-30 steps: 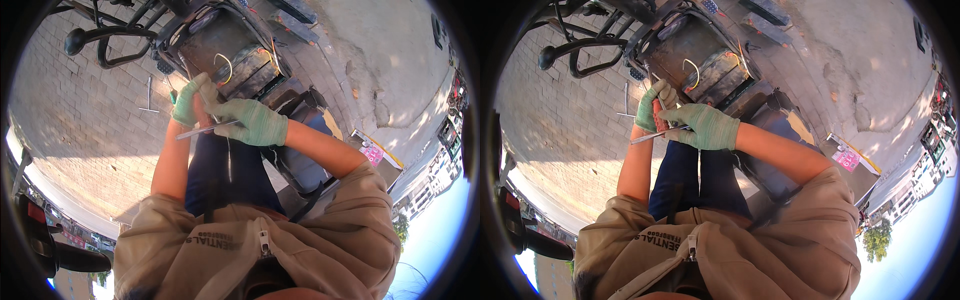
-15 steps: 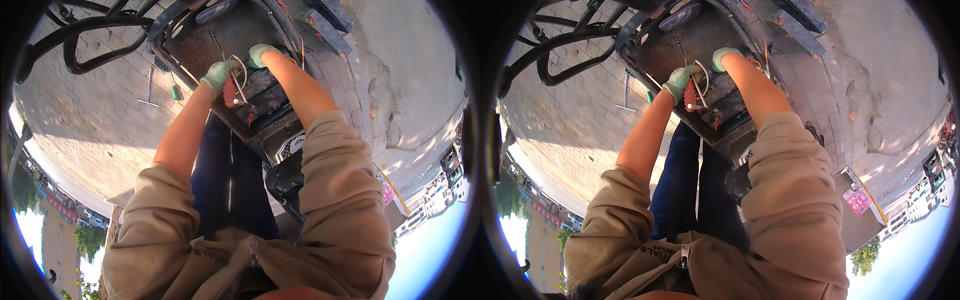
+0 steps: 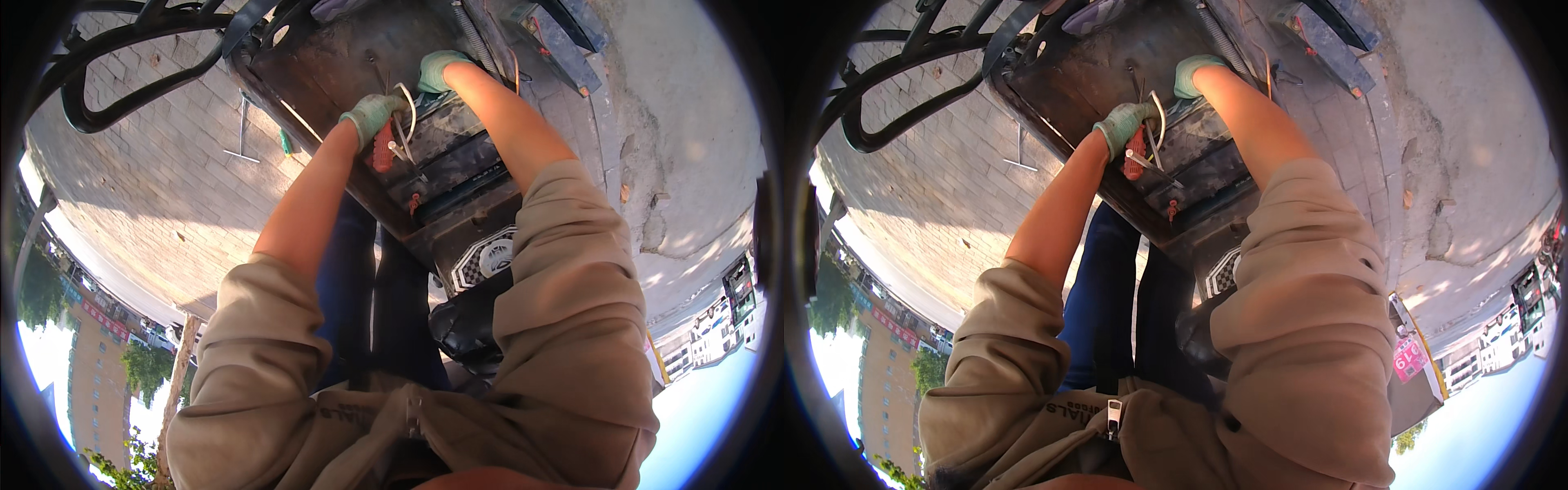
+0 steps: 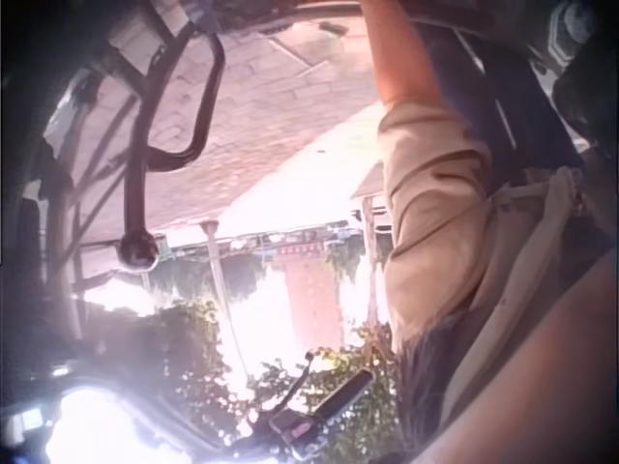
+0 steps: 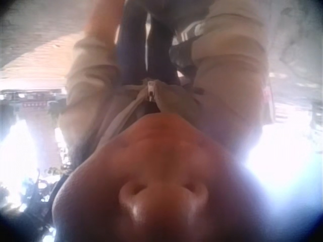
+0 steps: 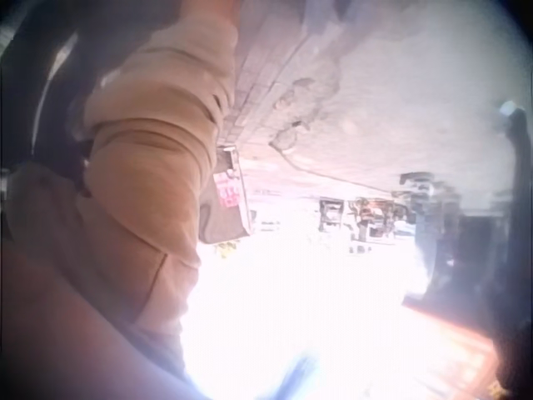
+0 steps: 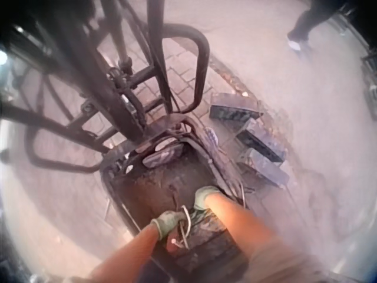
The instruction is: The person removes the seat of an electric scooter, then uses a screwdriver and pliers to adjust and tighten wires connected to the battery. The person works on the wiring and battery terminals throughout the clip.
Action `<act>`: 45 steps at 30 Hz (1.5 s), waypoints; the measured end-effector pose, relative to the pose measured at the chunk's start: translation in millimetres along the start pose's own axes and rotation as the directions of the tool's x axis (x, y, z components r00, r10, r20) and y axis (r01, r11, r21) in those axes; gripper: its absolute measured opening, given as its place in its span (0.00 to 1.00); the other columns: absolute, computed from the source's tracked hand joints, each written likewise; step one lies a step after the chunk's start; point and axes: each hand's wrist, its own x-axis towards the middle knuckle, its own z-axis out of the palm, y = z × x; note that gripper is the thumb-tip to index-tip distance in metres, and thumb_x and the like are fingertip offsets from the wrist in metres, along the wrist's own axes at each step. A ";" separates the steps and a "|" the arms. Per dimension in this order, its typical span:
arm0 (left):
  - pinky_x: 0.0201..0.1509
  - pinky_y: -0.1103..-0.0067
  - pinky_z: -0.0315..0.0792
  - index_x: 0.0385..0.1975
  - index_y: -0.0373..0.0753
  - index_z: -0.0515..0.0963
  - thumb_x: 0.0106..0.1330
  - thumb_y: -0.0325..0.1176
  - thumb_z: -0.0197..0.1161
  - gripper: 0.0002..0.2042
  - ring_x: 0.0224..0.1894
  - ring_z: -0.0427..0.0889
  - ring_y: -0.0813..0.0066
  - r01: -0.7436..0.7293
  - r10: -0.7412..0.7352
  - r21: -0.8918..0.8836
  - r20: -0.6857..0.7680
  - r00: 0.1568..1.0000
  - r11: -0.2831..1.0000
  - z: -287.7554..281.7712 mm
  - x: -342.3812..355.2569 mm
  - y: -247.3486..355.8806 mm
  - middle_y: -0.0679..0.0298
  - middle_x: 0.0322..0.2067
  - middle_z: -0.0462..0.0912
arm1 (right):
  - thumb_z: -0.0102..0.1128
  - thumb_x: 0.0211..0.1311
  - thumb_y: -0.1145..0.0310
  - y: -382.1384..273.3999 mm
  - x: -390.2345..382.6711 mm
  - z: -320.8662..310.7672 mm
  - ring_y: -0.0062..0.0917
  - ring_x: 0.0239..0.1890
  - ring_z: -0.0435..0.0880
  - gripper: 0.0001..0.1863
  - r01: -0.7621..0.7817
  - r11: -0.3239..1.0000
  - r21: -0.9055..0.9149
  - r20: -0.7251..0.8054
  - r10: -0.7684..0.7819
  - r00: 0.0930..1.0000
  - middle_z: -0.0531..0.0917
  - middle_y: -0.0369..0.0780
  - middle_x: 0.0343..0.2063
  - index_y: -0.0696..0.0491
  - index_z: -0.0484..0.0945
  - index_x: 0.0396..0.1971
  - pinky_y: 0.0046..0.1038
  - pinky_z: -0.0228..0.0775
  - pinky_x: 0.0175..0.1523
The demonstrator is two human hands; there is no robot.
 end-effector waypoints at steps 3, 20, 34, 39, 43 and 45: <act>0.29 0.75 0.70 0.23 0.37 0.79 0.60 0.38 0.61 0.11 0.22 0.75 0.74 0.039 -0.039 0.037 -0.003 0.999 0.999 8.2 -5.4 -1.5 0.64 0.21 0.78 | 0.53 0.62 0.56 6.8 1.3 11.7 0.39 0.45 0.85 0.17 0.096 0.993 -0.073 0.036 -0.094 0.995 0.85 0.42 0.44 0.46 0.86 0.42 0.41 0.76 0.49; 0.48 0.71 0.70 0.36 0.30 0.81 0.62 0.48 0.59 0.22 0.37 0.79 0.62 -0.073 0.069 0.422 0.026 0.997 0.904 32.8 -7.6 -40.6 0.52 0.31 0.83 | 0.61 0.56 0.59 -16.7 -29.6 30.4 0.43 0.47 0.85 0.17 -0.107 0.989 0.105 -0.011 0.109 0.994 0.85 0.49 0.42 0.54 0.86 0.40 0.40 0.76 0.52; 0.48 0.65 0.71 0.36 0.28 0.80 0.61 0.52 0.58 0.26 0.41 0.82 0.51 0.008 0.003 0.256 -0.041 0.999 0.967 23.3 -20.1 -46.5 0.44 0.36 0.82 | 0.57 0.58 0.68 64.6 -211.4 -58.6 0.34 0.26 0.83 0.09 -0.086 0.970 -0.226 0.230 0.139 0.963 0.84 0.42 0.29 0.53 0.83 0.35 0.34 0.76 0.33; 0.38 0.70 0.70 0.31 0.29 0.78 0.63 0.49 0.60 0.23 0.29 0.75 0.69 -0.066 0.084 0.267 -0.054 0.995 0.962 20.1 -59.5 -23.7 0.58 0.26 0.78 | 0.57 0.57 0.69 75.8 -215.8 -9.5 0.40 0.39 0.81 0.05 0.069 0.985 -0.161 -0.443 -0.134 0.886 0.81 0.40 0.34 0.51 0.80 0.33 0.39 0.73 0.45; 0.28 0.74 0.68 0.27 0.31 0.79 0.64 0.46 0.62 0.20 0.21 0.72 0.75 -0.145 0.161 0.280 -0.035 0.986 0.949 6.5 -116.9 1.0 0.64 0.18 0.75 | 0.55 0.60 0.71 72.7 -208.0 1.7 0.38 0.42 0.81 0.08 0.165 0.980 -0.112 -0.518 -0.199 0.832 0.79 0.38 0.44 0.51 0.80 0.38 0.37 0.73 0.48; 0.28 0.74 0.68 0.27 0.31 0.79 0.66 0.46 0.61 0.20 0.22 0.72 0.76 -0.149 0.163 0.282 -0.027 0.986 0.948 -4.9 -145.4 4.1 0.64 0.18 0.75 | 0.54 0.60 0.74 67.2 -204.0 4.1 0.37 0.45 0.82 0.12 0.146 0.986 -0.077 -0.482 -0.165 0.860 0.77 0.37 0.51 0.50 0.80 0.43 0.36 0.74 0.50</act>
